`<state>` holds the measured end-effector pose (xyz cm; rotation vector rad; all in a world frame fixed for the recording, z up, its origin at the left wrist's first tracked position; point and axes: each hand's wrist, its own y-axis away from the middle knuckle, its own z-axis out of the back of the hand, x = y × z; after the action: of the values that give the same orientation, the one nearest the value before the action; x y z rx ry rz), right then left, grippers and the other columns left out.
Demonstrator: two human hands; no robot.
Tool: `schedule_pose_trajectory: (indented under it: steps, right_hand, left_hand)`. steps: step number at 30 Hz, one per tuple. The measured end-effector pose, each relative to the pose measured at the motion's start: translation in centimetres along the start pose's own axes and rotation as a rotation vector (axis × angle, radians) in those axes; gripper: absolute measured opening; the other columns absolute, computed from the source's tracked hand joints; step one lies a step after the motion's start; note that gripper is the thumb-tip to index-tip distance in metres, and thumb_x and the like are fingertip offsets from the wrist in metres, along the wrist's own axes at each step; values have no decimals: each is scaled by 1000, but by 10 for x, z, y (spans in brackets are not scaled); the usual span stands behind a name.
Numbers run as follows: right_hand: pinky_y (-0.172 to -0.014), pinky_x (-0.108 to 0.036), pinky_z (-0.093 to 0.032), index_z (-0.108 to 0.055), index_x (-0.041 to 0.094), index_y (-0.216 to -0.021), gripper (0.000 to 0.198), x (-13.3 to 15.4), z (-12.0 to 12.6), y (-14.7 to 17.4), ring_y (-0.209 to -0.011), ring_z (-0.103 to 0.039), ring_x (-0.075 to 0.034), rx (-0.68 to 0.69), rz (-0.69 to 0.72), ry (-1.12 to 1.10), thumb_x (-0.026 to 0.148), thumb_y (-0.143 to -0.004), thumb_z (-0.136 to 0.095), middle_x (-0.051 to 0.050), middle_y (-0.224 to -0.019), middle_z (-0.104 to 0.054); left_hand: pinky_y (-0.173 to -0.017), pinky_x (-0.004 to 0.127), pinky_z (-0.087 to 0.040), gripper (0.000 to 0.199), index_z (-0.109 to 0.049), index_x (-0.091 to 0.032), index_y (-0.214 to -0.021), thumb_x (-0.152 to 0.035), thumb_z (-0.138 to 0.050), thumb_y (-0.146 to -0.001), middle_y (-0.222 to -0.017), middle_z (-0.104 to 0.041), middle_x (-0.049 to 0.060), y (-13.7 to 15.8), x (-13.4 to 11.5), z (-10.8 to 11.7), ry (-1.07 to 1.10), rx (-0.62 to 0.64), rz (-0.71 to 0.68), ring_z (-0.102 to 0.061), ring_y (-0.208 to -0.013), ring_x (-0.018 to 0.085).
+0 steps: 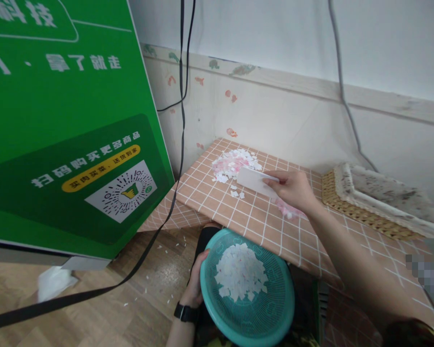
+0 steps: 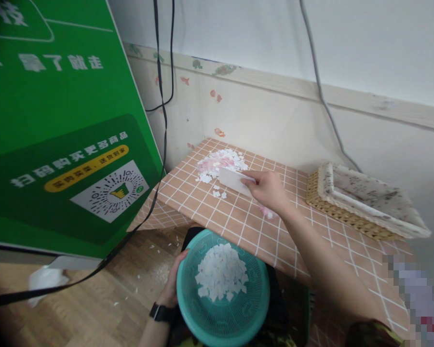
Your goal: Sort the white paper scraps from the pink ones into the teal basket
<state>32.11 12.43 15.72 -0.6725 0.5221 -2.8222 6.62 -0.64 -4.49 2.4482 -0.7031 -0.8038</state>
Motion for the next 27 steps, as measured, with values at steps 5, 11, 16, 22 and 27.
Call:
schedule_pose_trajectory:
  steps: [5, 11, 16, 22, 27]
  right_hand:
    - [-60, -30, -49, -70, 24, -102, 30, 4, -5, 3, -68, -65, -18, 66, 1, -46, 33, -81, -51, -3, -87, -72]
    - [-59, -30, -47, -70, 24, -103, 30, 1, -2, 0, -65, -65, -19, -12, -3, 57, 33, -81, -53, -5, -82, -72]
    - [-59, -29, -48, -69, 24, -106, 31, 3, -5, 3, -66, -65, -17, 29, 19, 6, 33, -82, -51, -4, -86, -72]
    - [-61, -30, -50, -70, 24, -102, 29, -2, -18, 9, -69, -66, -18, 32, 9, -66, 35, -83, -52, -4, -93, -72]
    - [-69, -32, -52, -70, 25, -101, 27, -2, -22, 25, -80, -67, -20, -2, 17, -156, 35, -83, -53, -2, -96, -71]
  left_hand:
    - [-69, 27, -44, 24, -68, -16, -76, -38, -60, -75, -65, -69, 1, 1, 0, -1, -22, -13, 9, -61, -68, 16]
    - [-69, 27, -45, 22, -68, -16, -77, -36, -60, -76, -65, -68, 0, 1, 0, -1, -24, -23, -5, -61, -68, 16]
    - [-70, 28, -45, 23, -69, -16, -76, -37, -60, -75, -65, -69, 1, 1, -1, -2, -29, -37, 2, -61, -67, 16]
    - [-71, 29, -45, 22, -69, -16, -76, -36, -62, -73, -65, -69, 0, 2, -1, -2, -16, -51, -11, -61, -64, 16]
    - [-72, 30, -46, 23, -69, -16, -83, -35, -63, -72, -72, -71, 1, 7, -8, 0, 11, -85, -54, -63, -68, 17]
